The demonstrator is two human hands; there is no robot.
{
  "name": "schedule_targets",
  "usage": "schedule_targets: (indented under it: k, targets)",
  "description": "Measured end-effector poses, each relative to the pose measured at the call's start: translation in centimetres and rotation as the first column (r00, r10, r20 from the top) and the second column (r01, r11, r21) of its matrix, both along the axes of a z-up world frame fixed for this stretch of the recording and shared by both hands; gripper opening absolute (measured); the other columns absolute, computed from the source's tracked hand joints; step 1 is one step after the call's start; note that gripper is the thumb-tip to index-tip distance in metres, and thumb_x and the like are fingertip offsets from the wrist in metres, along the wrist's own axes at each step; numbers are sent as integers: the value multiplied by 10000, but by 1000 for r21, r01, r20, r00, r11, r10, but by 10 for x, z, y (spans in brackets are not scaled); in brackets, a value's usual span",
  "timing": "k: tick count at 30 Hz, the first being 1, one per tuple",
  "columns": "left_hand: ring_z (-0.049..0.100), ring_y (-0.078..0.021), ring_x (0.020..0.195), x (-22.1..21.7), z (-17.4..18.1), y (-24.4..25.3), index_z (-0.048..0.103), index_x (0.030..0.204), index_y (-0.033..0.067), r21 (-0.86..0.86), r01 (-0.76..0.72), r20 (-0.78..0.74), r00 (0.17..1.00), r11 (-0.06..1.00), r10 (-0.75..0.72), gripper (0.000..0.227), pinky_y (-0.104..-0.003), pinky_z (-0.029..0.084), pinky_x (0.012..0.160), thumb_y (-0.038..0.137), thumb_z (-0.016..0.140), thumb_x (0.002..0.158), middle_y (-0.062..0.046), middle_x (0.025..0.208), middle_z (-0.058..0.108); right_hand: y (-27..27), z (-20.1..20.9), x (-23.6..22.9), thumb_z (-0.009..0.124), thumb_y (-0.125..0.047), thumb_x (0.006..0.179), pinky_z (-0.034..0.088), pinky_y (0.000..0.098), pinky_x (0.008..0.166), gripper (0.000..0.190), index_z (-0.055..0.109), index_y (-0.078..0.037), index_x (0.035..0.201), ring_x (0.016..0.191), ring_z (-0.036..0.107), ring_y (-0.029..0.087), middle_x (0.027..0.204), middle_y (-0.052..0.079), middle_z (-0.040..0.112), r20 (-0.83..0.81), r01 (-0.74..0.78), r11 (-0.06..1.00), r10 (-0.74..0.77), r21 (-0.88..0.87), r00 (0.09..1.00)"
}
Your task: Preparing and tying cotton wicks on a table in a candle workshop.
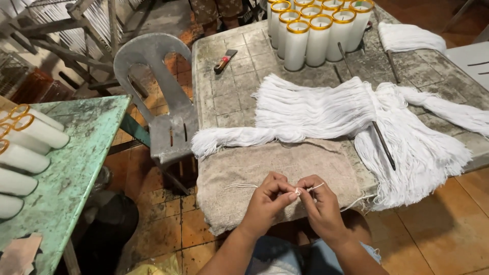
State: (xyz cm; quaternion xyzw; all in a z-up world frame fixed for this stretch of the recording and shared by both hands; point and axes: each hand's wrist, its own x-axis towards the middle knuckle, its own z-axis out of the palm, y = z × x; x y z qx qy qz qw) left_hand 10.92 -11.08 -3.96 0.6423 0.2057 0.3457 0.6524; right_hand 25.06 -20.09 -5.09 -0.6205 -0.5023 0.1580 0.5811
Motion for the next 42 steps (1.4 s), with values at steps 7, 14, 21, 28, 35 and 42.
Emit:
schedule_targets:
  k: [7, 14, 21, 28, 35, 42]
  targets:
    - [523, -127, 886, 0, -2, 3, 721, 931, 141, -4, -19, 45, 999, 1000, 19, 36, -270, 429, 867, 168, 744, 930, 3, 932, 522, -2, -10, -6, 651, -111, 969, 432, 263, 512, 132, 617, -75, 847, 593, 478, 119, 816, 23, 541, -526, 1, 988, 81, 154, 847]
    - [556, -130, 870, 1, 1, -1, 695, 936, 143, 105, -9, 51, 999, 994, 4, 57, -269, 448, 822, 192, 716, 959, -8, 929, 576, -4, -21, -3, 734, -118, 914, 409, 242, 524, 144, 642, -75, 811, 571, 452, 102, 886, 28, 598, -546, -4, 994, 65, 112, 835]
    - [436, -64, 680, 2, -18, -2, 684, 946, 112, -116, -32, 44, 998, 993, 37, 38, -218, 368, 636, 106, 721, 950, 40, 777, 535, -3, -30, 3, 608, -94, 969, 444, 342, 754, 57, 606, -85, 913, 856, 526, 205, 920, 74, 570, -819, -75, 990, 144, 123, 556]
    - [651, -129, 849, 1, -3, -4, 779, 947, 96, -97, -54, 42, 997, 994, 59, 102, -275, 541, 842, 160, 801, 871, -10, 886, 659, -3, -15, 12, 659, -210, 963, 475, 505, 1012, 111, 659, -99, 949, 1344, 500, 321, 1355, 88, 539, -850, -236, 857, 500, 459, 163]
    - [619, -164, 913, 11, -8, -3, 732, 909, 140, 229, -236, 200, 961, 944, 192, 24, -288, 483, 878, 127, 731, 930, -32, 912, 629, -5, 18, 6, 533, -587, 984, 107, 537, 1213, 518, 734, -110, 963, 1585, 74, 377, 1675, 287, 94, 0, -694, 719, 695, 24, 719]
    - [604, -171, 888, 8, -38, -24, 626, 1102, 56, -606, 634, 608, 758, 481, -235, 66, -243, 458, 800, 47, 640, 1038, -126, 977, 636, -6, 59, 33, 531, -527, 848, -94, 718, 1201, 669, 439, -351, 1487, 1605, -164, 394, 1763, 86, -109, 557, -7, 997, 46, -71, 829]
